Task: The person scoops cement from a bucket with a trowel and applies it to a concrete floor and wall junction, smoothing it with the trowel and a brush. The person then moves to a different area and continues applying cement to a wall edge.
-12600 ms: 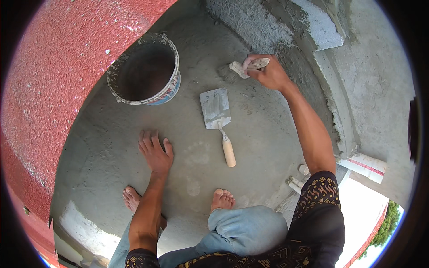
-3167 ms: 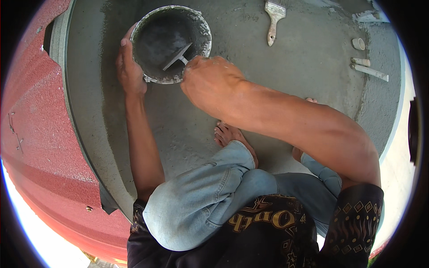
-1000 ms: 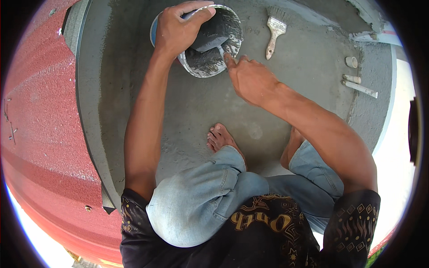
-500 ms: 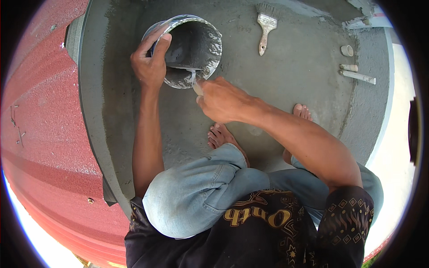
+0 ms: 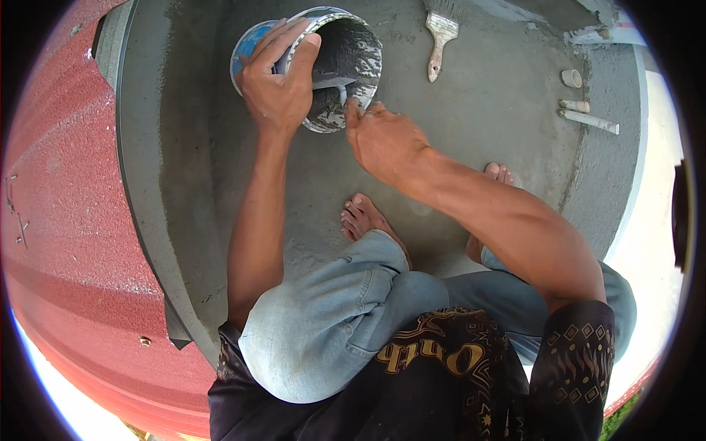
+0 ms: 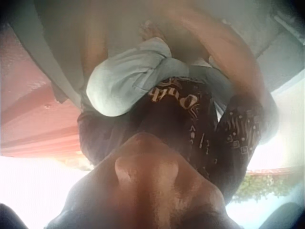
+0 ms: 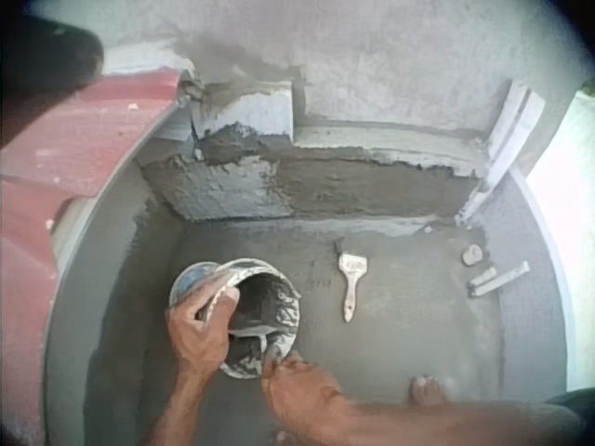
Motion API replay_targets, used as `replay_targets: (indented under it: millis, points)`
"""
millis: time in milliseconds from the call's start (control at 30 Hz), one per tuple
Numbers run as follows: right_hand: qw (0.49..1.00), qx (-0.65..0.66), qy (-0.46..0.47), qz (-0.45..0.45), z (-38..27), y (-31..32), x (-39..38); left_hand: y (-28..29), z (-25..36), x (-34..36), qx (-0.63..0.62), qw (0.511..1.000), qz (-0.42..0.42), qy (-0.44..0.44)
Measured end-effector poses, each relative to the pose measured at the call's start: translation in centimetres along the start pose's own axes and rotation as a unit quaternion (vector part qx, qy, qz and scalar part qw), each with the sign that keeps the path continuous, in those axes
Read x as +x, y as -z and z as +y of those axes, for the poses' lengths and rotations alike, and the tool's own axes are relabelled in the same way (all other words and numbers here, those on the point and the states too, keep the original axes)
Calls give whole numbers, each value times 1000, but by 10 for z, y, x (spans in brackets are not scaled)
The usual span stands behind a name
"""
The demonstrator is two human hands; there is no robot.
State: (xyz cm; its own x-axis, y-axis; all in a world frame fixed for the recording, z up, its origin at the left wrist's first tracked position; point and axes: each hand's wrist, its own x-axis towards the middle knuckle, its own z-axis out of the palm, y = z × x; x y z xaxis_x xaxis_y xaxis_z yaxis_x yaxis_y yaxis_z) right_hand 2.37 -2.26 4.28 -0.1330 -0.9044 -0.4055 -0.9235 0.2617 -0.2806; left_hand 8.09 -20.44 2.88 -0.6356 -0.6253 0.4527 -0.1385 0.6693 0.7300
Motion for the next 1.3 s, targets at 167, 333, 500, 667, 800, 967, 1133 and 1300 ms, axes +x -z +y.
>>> replay_targets:
  millis: [167, 333, 500, 667, 800, 967, 1133, 1300]
  points:
    - [990, 134, 9, -48, -7, 2, 1, 8, -5, -13, -22, 1000, 5, -21]
    - [966, 259, 15, -21, -18, -11, 0, 14, -11, -21, -22, 998, 0, -53]
    - [933, 355, 7, -67, -24, 6, -1, 22, -15, -25, -20, 997, -3, -71]
    - [856, 516, -7, -27, -20, -9, -1, 28, -14, -29, -21, 998, -3, -56]
    - [702, 701, -27, -122, -4, -1, 3, 40, -22, -31, -33, 998, -10, -47]
    - [502, 850, -48, -154, 15, -11, 1, 40, -21, -34, -33, 999, 1, -15]
    - [447, 878, -60, -162, 31, -21, -4, 50, -29, -29, -83, 992, 53, 85]
    - [417, 894, -46, -158, 36, -7, -14, 83, -64, -28, -188, 948, 146, 213]
